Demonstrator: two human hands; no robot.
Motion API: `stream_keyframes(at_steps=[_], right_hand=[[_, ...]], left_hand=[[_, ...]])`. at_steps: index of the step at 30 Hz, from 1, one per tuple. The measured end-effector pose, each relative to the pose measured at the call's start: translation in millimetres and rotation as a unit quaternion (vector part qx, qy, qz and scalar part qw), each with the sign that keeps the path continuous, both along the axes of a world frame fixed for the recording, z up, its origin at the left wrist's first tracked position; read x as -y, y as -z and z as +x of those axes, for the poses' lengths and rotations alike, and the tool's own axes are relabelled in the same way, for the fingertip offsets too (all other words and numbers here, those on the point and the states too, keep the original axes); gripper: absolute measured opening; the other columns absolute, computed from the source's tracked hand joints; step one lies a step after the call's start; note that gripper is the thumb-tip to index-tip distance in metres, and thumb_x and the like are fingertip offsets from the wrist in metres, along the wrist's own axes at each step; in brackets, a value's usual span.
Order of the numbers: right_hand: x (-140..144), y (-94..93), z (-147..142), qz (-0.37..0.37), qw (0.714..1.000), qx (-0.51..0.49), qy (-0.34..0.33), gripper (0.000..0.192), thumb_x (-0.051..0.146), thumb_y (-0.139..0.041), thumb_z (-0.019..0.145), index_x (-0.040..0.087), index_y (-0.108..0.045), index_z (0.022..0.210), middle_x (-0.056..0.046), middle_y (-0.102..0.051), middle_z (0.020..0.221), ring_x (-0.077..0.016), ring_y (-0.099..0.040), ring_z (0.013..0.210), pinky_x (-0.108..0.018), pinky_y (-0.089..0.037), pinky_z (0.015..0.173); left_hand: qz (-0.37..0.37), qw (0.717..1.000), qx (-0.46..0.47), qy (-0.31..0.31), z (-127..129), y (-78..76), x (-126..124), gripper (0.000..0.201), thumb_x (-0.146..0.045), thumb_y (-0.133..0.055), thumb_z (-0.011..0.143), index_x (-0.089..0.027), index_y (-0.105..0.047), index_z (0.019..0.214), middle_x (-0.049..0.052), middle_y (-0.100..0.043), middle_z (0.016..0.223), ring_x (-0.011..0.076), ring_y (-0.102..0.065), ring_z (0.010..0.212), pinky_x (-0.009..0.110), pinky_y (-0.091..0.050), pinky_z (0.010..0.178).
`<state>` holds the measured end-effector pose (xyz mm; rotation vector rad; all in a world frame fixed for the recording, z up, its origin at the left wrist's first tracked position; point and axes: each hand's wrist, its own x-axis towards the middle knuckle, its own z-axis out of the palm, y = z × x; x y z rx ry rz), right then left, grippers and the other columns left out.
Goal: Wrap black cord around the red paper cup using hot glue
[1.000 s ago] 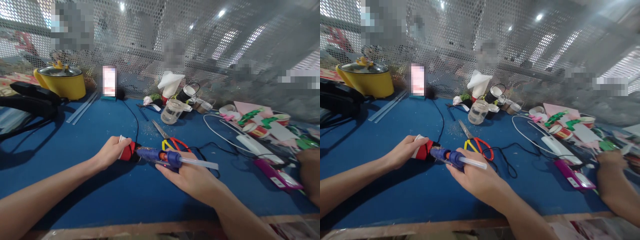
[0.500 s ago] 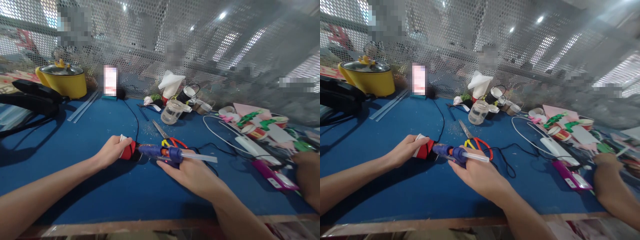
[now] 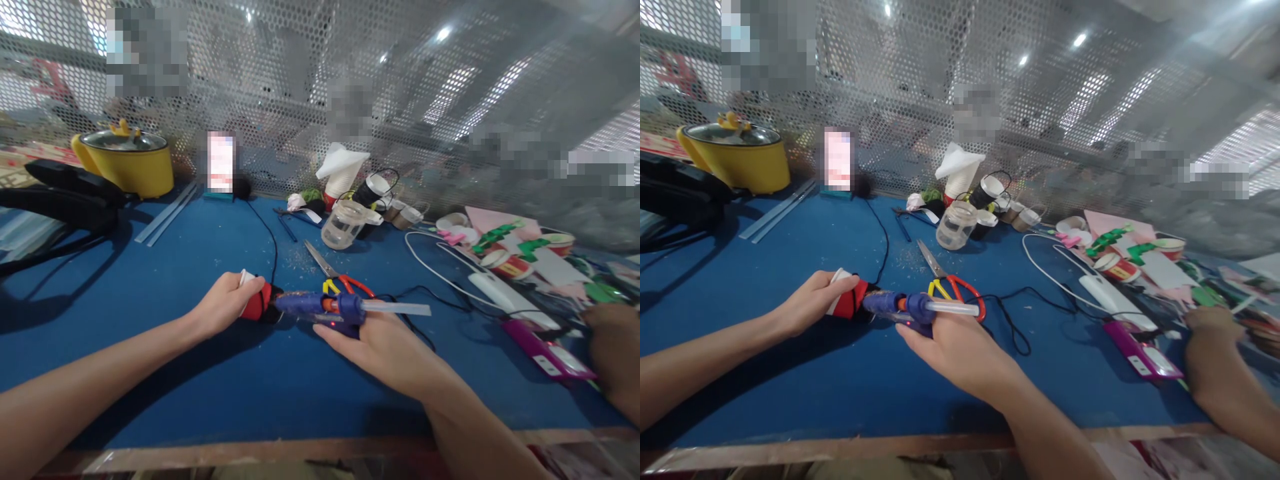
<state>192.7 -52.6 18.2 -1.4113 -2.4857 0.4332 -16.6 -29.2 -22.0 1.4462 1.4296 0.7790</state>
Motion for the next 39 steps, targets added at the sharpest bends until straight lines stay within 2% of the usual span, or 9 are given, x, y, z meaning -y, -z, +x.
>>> stream_keyframes(at_steps=[7,12,17,23,31,39], right_hand=[[-3.4,-5.8,-2.1,-0.06,0.996,-0.045,0.056,0.025,0.036,-0.045,0.076,0.017,-0.052,0.061,0.002,-0.051,0.047,-0.0111,-0.045,0.042,-0.023,-0.035,0.044],[-2.0,-5.1,0.4,-0.079,0.995,-0.042,0.042,0.032,0.038,-0.044,0.076,0.018,-0.048,0.051,0.002,-0.049,0.043,-0.0109,-0.045,0.042,-0.023,-0.036,0.045],[-3.0,-5.9,0.4,-0.076,0.994,-0.066,0.039,0.024,0.036,-0.044,0.076,0.018,-0.054,0.063,0.004,-0.049,0.043,-0.0117,-0.048,0.044,-0.024,-0.038,0.05],[-6.8,-7.9,-1.8,-0.081,0.991,-0.102,0.035,0.021,0.034,-0.045,0.076,0.018,-0.055,0.066,0.005,-0.048,0.041,-0.0127,-0.051,0.046,-0.024,-0.04,0.054],[-9.4,-6.3,-2.3,-0.093,0.986,-0.133,0.032,0.02,0.033,-0.045,0.076,0.018,-0.054,0.066,0.006,-0.048,0.041,-0.0108,-0.049,0.04,-0.023,-0.041,0.05],[-14.1,-6.5,-6.3,-0.084,0.989,-0.119,0.031,0.023,0.03,-0.045,0.076,0.018,-0.051,0.057,0.005,-0.047,0.038,-0.0108,-0.049,0.038,-0.022,-0.04,0.048]], left_hand=[[0.014,0.999,-0.039,0.005,0.5,-2.9,1.8,0.033,-0.043,-0.035,0.073,-0.018,-0.032,0.052,-0.006,-0.024,0.048,0.0076,-0.022,0.045,0.022,-0.017,0.042],[0.018,0.999,-0.049,0.012,0.8,-3.9,2.6,0.035,-0.044,-0.035,0.073,-0.018,-0.029,0.051,-0.006,-0.023,0.048,0.0075,-0.021,0.045,0.023,-0.017,0.042],[0.021,0.998,-0.061,0.013,0.7,-4.1,3.0,0.035,-0.044,-0.035,0.073,-0.019,-0.028,0.05,-0.006,-0.023,0.049,0.0077,-0.02,0.046,0.023,-0.017,0.043],[0.027,0.997,-0.067,0.018,0.8,-5.0,2.7,0.034,-0.043,-0.034,0.074,-0.019,-0.027,0.051,-0.006,-0.022,0.049,0.0078,-0.02,0.046,0.023,-0.017,0.043],[0.034,0.996,-0.077,0.021,1.2,-7.6,4.4,0.034,-0.044,-0.034,0.073,-0.019,-0.027,0.05,-0.006,-0.022,0.049,0.0078,-0.021,0.045,0.022,-0.017,0.042],[0.034,0.996,-0.082,0.022,1.3,-7.8,5.3,0.035,-0.044,-0.034,0.073,-0.019,-0.026,0.05,-0.006,-0.022,0.048,0.0074,-0.02,0.045,0.021,-0.017,0.041]])
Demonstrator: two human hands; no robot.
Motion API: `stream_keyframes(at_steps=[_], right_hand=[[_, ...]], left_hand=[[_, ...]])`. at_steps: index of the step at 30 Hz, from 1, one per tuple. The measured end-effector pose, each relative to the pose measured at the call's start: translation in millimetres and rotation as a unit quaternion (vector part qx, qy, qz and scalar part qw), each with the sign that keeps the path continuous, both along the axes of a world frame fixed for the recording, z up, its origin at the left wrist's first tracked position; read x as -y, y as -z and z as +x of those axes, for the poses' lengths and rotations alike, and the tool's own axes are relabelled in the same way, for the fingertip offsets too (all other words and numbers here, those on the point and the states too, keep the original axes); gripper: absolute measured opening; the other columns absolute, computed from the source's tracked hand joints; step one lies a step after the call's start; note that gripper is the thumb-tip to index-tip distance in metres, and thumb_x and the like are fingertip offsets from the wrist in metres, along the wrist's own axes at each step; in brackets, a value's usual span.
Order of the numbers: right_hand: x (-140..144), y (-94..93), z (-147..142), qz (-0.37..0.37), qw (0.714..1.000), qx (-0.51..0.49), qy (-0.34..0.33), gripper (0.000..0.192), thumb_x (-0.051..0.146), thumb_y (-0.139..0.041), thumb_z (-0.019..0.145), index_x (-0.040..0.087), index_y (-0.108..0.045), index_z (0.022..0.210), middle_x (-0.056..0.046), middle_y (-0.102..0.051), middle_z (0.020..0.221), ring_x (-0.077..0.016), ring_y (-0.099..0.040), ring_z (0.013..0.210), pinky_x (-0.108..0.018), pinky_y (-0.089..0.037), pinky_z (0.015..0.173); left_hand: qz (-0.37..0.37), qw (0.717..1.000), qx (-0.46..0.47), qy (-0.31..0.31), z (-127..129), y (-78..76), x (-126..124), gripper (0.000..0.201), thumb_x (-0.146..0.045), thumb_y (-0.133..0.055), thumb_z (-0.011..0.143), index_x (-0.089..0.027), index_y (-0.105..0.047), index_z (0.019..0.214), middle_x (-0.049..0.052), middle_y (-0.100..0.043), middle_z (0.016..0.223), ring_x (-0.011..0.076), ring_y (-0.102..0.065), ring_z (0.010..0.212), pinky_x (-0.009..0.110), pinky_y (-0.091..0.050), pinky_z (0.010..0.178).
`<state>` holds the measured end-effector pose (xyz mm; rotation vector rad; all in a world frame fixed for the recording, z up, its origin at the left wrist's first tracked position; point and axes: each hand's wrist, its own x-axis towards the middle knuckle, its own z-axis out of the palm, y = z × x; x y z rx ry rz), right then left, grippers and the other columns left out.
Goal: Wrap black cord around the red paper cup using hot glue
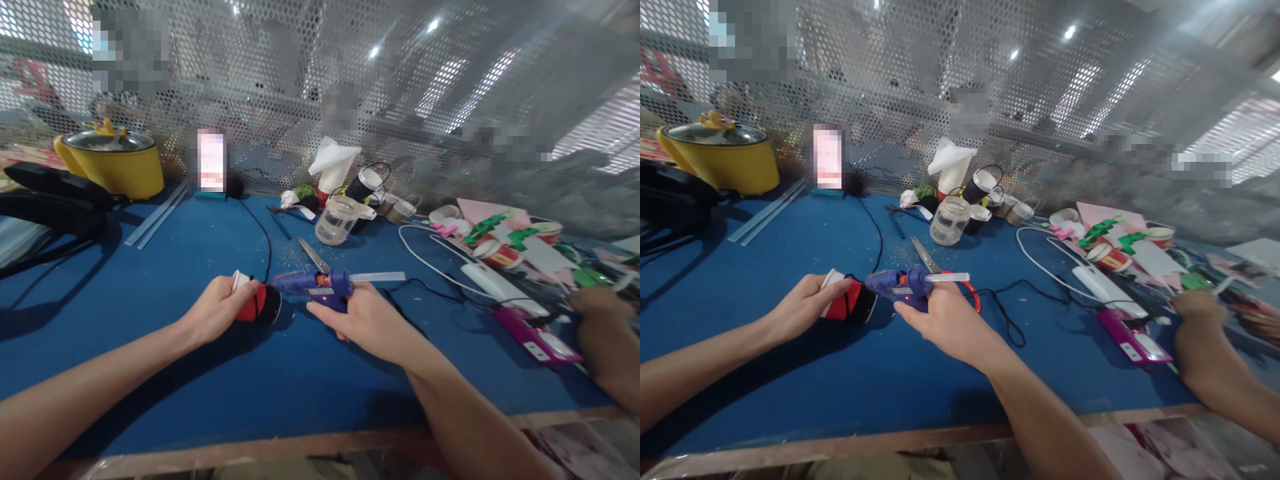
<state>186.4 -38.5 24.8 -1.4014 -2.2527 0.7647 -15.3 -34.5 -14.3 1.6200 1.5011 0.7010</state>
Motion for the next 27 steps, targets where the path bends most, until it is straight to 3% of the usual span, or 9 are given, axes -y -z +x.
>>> stream_keyframes(at_steps=[20,27], right_hand=[[7.0,1.2,4.7,-0.004,0.999,0.035,0.014,0.029,0.037,-0.043,0.076,0.018,-0.051,0.056,0.003,-0.049,0.042,-0.0121,-0.049,0.043,-0.023,-0.038,0.045],[12.7,2.2,5.1,0.04,0.995,0.087,-0.004,0.025,0.034,-0.044,0.076,0.018,-0.055,0.061,-0.001,-0.058,0.057,-0.0137,-0.052,0.054,-0.024,-0.039,0.052]], left_hand=[[-0.006,1.0,0.008,-0.012,-0.1,1.4,-1.3,0.034,-0.044,-0.035,0.072,-0.019,-0.028,0.049,-0.006,-0.022,0.047,0.008,-0.021,0.044,0.022,-0.016,0.042],[-0.025,0.999,0.04,-0.024,-0.3,3.0,-2.4,0.033,-0.044,-0.036,0.071,-0.019,-0.029,0.051,-0.006,-0.023,0.048,0.0081,-0.021,0.044,0.022,-0.017,0.042]])
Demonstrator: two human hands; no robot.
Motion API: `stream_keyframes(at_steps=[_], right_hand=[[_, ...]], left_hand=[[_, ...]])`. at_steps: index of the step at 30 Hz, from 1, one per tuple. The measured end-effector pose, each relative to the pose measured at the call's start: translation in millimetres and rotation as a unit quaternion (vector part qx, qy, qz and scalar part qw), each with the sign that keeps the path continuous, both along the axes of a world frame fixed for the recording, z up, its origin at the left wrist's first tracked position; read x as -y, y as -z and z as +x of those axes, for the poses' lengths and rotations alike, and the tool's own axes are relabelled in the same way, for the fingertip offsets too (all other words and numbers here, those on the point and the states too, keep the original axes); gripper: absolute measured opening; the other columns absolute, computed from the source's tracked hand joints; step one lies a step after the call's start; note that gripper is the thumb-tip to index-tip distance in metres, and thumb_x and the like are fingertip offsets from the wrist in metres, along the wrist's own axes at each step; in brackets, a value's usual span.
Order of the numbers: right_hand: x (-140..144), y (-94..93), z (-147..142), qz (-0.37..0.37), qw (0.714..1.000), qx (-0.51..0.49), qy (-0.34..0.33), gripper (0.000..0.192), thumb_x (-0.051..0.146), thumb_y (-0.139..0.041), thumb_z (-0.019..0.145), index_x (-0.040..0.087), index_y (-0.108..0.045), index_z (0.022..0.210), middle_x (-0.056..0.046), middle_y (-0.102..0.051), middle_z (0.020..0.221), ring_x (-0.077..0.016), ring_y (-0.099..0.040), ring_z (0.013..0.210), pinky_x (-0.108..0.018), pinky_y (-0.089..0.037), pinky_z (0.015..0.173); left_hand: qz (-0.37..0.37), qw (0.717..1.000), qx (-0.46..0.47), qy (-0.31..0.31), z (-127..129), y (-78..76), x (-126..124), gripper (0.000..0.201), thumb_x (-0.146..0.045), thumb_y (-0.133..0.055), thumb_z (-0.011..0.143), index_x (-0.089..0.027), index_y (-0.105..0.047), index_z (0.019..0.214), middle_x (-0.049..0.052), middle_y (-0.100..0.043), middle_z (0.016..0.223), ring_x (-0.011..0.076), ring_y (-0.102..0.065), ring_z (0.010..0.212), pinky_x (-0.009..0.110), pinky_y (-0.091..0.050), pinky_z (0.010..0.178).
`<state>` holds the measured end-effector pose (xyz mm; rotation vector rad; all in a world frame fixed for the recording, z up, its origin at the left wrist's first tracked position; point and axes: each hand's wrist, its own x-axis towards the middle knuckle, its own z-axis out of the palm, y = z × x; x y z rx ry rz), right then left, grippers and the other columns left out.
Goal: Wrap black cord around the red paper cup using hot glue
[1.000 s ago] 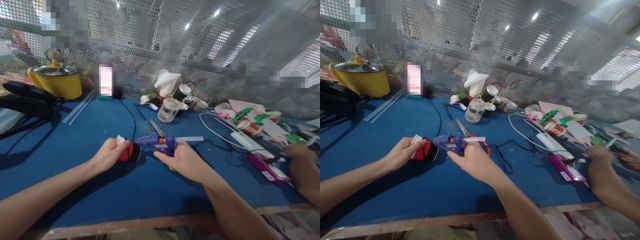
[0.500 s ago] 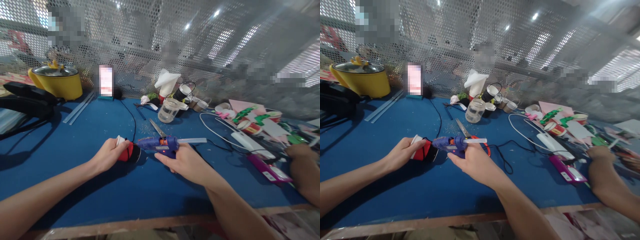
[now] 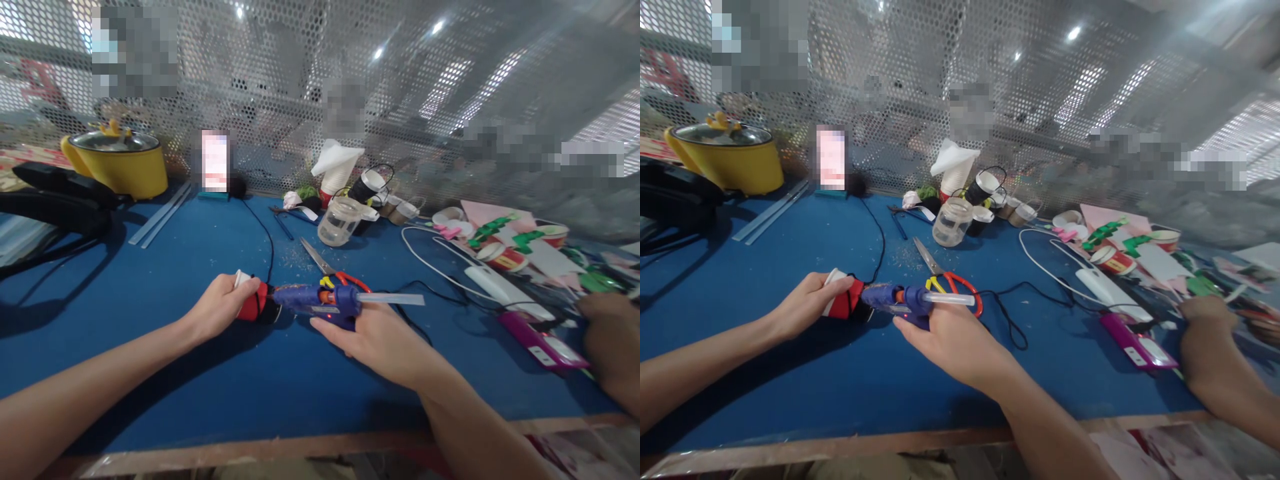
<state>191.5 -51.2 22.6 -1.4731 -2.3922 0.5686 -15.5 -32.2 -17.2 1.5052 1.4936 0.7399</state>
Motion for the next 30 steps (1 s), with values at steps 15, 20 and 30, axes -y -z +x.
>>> stream_keyframes(at_steps=[15,20,30], right_hand=[[5.7,-0.2,-3.1,0.039,0.998,0.017,-0.052,0.016,0.028,-0.047,0.075,0.018,-0.058,0.071,-0.003,-0.06,0.069,-0.0145,-0.054,0.062,-0.024,-0.04,0.056],[4.9,1.1,-1.4,0.033,0.998,0.022,-0.05,0.017,0.028,-0.046,0.075,0.017,-0.058,0.069,-0.004,-0.061,0.068,-0.0153,-0.055,0.061,-0.024,-0.04,0.054],[5.4,1.7,-0.2,0.041,0.997,0.031,-0.049,0.017,0.03,-0.046,0.076,0.018,-0.057,0.07,-0.002,-0.06,0.066,-0.0147,-0.055,0.06,-0.024,-0.04,0.055]], left_hand=[[-0.002,0.999,0.03,-0.027,1.9,2.4,-1.8,0.033,-0.044,-0.038,0.069,-0.019,-0.03,0.049,-0.006,-0.026,0.046,0.0077,-0.024,0.043,0.022,-0.019,0.042],[-0.004,0.999,0.028,-0.025,1.7,2.0,-1.3,0.032,-0.043,-0.038,0.07,-0.019,-0.03,0.05,-0.006,-0.025,0.046,0.0077,-0.024,0.043,0.022,-0.019,0.042],[-0.002,0.999,0.023,-0.022,2.4,1.9,-0.4,0.031,-0.042,-0.037,0.07,-0.019,-0.031,0.051,-0.006,-0.025,0.047,0.008,-0.023,0.044,0.022,-0.018,0.042]])
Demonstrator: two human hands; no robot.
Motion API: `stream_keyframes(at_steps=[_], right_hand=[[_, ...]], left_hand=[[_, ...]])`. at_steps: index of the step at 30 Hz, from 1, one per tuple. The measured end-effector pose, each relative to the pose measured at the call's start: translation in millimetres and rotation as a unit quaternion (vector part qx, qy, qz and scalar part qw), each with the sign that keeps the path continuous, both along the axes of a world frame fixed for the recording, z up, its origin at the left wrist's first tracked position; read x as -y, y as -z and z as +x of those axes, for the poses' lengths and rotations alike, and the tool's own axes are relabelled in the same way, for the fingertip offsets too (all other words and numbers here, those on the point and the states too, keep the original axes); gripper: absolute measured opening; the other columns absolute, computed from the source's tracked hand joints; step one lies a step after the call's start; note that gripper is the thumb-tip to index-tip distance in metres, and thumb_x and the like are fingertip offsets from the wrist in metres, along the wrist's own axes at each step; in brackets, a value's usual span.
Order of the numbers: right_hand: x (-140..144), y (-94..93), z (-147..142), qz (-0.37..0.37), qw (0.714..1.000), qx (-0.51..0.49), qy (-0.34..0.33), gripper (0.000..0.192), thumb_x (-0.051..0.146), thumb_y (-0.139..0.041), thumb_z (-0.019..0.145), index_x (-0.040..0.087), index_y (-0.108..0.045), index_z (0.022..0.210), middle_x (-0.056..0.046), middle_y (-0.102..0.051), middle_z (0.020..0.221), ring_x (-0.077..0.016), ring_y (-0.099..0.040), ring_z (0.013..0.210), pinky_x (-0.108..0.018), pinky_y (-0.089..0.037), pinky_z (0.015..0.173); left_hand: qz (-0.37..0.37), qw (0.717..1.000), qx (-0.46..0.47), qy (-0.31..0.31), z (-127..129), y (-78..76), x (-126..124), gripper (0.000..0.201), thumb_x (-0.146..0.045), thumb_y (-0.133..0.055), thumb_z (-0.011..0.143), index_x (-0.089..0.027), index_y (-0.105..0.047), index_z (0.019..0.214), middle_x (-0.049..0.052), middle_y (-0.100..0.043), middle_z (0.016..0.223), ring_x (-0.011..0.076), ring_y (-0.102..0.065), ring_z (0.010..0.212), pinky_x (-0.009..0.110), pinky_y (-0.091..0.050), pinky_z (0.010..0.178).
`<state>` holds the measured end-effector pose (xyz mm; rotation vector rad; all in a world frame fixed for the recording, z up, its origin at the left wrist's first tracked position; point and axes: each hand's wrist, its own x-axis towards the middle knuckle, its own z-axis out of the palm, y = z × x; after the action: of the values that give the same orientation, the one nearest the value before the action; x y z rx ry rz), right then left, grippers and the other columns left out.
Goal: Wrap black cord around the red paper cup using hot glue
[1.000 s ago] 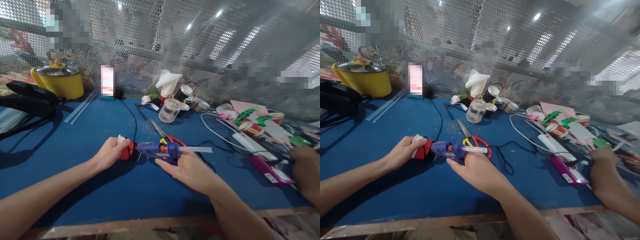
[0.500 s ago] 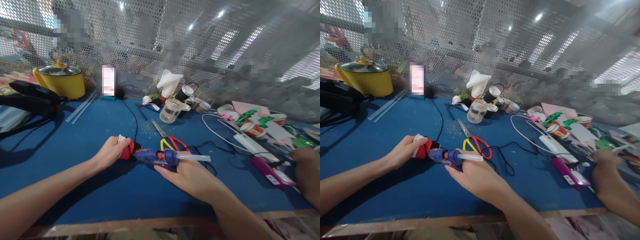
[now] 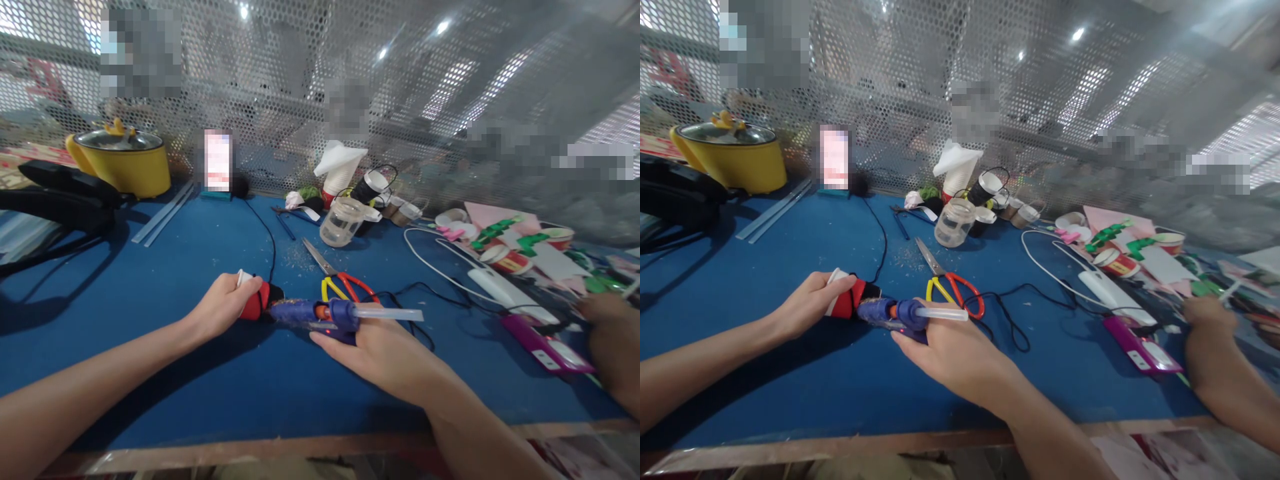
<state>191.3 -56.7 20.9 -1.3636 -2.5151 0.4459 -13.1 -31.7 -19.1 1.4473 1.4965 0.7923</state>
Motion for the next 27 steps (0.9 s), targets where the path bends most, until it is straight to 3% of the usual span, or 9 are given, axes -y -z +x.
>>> stream_keyframes(at_steps=[12,22,27], right_hand=[[1.5,6.7,0.8,0.026,0.999,-0.03,-0.018,0.012,0.028,-0.047,0.077,0.019,-0.049,0.068,0.001,-0.055,0.061,-0.0112,-0.051,0.053,-0.021,-0.036,0.048],[-1.7,3.8,1.6,0.033,0.999,-0.019,-0.01,0.015,0.029,-0.047,0.076,0.018,-0.052,0.066,-0.002,-0.058,0.065,-0.0143,-0.054,0.06,-0.023,-0.04,0.055],[-6.4,1.6,4.8,-0.03,0.999,-0.029,0.034,0.021,0.036,-0.045,0.077,0.019,-0.053,0.067,-0.001,-0.058,0.061,-0.0144,-0.053,0.055,-0.024,-0.04,0.051]], left_hand=[[-0.016,0.999,0.011,-0.029,2.0,0.1,0.4,0.031,-0.043,-0.039,0.069,-0.019,-0.032,0.051,-0.006,-0.025,0.046,0.0078,-0.024,0.043,0.022,-0.019,0.042],[-0.002,1.0,-0.006,-0.009,0.2,2.5,0.0,0.032,-0.043,-0.037,0.071,-0.019,-0.03,0.052,-0.006,-0.024,0.048,0.0078,-0.023,0.044,0.022,-0.018,0.042],[0.01,0.999,-0.032,0.014,-1.1,2.0,1.1,0.034,-0.044,-0.035,0.073,-0.019,-0.029,0.051,-0.006,-0.023,0.049,0.0078,-0.021,0.046,0.022,-0.017,0.042]])
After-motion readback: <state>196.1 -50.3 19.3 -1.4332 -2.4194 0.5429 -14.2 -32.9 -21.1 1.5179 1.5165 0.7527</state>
